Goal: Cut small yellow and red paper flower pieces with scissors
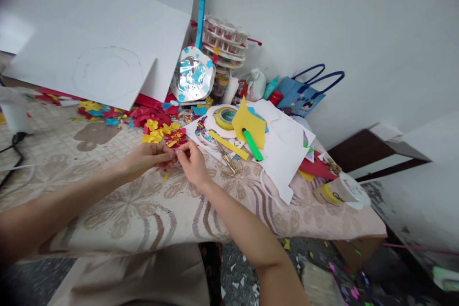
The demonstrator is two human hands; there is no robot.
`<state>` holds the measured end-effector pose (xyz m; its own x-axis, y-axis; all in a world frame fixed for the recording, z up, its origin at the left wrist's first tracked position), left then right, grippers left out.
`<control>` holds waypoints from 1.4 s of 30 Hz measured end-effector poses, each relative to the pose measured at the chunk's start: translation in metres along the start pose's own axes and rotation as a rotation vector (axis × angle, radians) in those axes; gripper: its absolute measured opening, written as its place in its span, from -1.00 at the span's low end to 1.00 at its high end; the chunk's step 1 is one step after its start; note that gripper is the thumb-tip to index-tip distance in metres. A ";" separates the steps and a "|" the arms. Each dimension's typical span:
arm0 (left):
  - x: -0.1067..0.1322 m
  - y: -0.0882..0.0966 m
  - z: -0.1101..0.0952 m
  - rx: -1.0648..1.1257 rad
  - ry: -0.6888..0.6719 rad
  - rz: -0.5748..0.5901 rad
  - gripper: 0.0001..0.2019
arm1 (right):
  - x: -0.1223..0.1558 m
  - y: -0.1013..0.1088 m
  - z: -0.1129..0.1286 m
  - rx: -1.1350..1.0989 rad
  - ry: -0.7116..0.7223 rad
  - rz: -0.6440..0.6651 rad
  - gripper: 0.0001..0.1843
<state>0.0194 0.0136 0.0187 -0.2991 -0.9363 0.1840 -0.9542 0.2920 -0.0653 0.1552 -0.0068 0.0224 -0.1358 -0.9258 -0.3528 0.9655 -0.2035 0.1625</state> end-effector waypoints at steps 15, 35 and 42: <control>0.002 0.000 -0.005 -0.072 -0.098 0.017 -0.81 | 0.000 0.001 0.000 -0.078 -0.073 0.005 -0.76; -0.002 0.003 -0.007 -0.009 -0.069 0.025 -0.75 | -0.007 0.005 0.002 -0.016 -0.152 0.121 -0.63; -0.002 0.005 -0.013 0.053 -0.161 -0.008 -0.73 | -0.017 0.088 0.005 0.577 0.082 0.014 -0.79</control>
<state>0.0155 0.0195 0.0305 -0.2828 -0.9588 0.0259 -0.9535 0.2781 -0.1166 0.2415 -0.0107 0.0472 -0.0842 -0.9066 -0.4135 0.6867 -0.3535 0.6352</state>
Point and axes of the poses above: each hand's wrist, its own x-axis away from the middle knuckle, its own y-axis out of the back of the hand, z = x × y, the point moved 4 cm from there along -x, towards the middle knuckle, and after that the axes turned 11 degrees about -z, right-handed, at the moved point
